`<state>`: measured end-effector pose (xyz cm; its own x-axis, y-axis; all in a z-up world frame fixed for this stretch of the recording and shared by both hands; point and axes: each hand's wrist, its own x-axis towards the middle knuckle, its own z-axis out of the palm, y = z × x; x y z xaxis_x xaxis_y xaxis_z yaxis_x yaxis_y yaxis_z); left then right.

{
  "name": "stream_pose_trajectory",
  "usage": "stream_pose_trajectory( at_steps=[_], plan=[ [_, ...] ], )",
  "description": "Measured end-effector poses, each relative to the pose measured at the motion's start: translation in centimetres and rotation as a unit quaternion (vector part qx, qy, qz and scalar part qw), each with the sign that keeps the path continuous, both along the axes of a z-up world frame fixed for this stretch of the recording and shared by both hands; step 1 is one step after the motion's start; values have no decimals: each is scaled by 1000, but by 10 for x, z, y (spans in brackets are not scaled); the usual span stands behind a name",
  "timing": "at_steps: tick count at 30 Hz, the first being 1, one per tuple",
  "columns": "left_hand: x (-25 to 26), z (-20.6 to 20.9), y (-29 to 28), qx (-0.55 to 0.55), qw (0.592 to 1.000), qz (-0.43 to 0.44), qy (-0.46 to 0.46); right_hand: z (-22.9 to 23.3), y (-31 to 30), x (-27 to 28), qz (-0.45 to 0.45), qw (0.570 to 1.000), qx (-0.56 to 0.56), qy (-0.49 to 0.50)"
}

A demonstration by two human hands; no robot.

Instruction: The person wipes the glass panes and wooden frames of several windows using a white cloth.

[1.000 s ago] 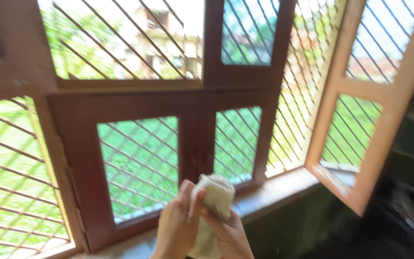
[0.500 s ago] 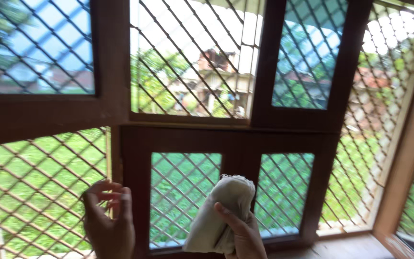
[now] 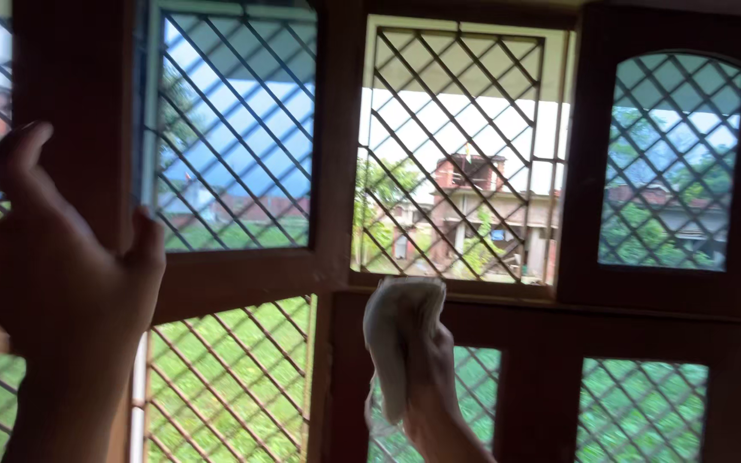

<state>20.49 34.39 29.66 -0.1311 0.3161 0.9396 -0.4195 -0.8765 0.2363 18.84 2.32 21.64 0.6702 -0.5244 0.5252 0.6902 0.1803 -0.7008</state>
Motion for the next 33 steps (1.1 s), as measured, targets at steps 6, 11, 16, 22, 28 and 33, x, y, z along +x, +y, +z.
stream_pose_trajectory(
  at_steps=[6,11,16,22,28,33],
  plan=[
    [33,76,37,20,987,85,137,103,74,75,-86,982,-59,-156],
    [67,91,48,82,978,-36,188,139,142,137,-282,939,-177,-83],
    [101,96,81,15,984,-144,102,139,198,172,-348,906,-221,-94],
    [148,124,109,25,964,-235,125,134,271,148,-325,872,-365,-29],
    [156,154,113,35,975,-193,103,124,277,138,-330,837,-430,-76],
    [148,148,106,37,983,-151,96,158,260,196,-479,673,-446,-345]
  ],
)
